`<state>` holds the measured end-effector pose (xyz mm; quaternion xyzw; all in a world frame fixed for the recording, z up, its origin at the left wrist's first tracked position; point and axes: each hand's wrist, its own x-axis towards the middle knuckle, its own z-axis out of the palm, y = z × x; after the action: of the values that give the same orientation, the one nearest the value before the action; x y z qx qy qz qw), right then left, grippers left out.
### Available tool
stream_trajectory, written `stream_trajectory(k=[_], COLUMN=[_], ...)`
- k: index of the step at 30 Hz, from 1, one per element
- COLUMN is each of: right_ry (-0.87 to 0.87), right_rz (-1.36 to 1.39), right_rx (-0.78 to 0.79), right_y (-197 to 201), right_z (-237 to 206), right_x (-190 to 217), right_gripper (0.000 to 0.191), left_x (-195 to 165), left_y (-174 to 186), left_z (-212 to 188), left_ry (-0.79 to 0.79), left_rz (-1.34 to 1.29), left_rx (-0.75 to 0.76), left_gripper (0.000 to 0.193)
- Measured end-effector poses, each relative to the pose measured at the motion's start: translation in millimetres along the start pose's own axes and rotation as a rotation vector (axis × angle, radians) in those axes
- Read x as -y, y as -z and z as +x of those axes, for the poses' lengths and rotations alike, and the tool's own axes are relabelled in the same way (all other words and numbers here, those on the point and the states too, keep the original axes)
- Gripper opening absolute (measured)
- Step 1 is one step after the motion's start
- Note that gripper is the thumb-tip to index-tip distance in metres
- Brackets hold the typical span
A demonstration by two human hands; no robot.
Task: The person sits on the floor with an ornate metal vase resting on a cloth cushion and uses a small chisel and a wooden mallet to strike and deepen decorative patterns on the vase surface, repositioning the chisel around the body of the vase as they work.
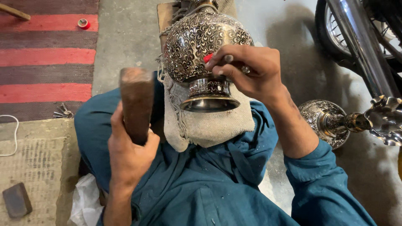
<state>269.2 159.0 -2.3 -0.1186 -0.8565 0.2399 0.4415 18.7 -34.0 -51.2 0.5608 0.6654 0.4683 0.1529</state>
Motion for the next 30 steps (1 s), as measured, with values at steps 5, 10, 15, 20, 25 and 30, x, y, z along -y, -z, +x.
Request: stream_trajectory(k=[5,10,15,20,25,30], right_ry=[0.07,0.099,0.112,0.127,0.136,0.112], right_rz=[-0.014,-0.06,-0.072,-0.11,-0.11,-0.129], right_rx=[0.041,0.047,0.047,0.051,0.066,0.09], right_y=[1.5,1.4,1.2,3.0,4.7,6.5], right_z=[5.1,6.2,4.7,3.9,1.8,1.1], right_x=[-5.1,-9.9,-12.6,-15.6,-19.7,-22.9], right_gripper=[0.015,0.019,0.02,0.019,0.017,0.014], left_x=[-29.8,-43.6,-47.0,-48.5,-50.9,-54.5], left_y=[18.9,31.7,33.3,28.1,28.5,27.2], left_z=[24.1,41.7,50.2,56.1,58.6,58.3], left_ry=[-0.426,-0.441,-0.5,-0.551,-0.595,-0.599], left_rz=[0.228,0.578,0.576,0.532,0.699,0.779], left_rx=[-0.062,-0.086,-0.099,-0.088,-0.126,-0.18], left_gripper=[0.085,0.082,0.084,0.084,0.081,0.072])
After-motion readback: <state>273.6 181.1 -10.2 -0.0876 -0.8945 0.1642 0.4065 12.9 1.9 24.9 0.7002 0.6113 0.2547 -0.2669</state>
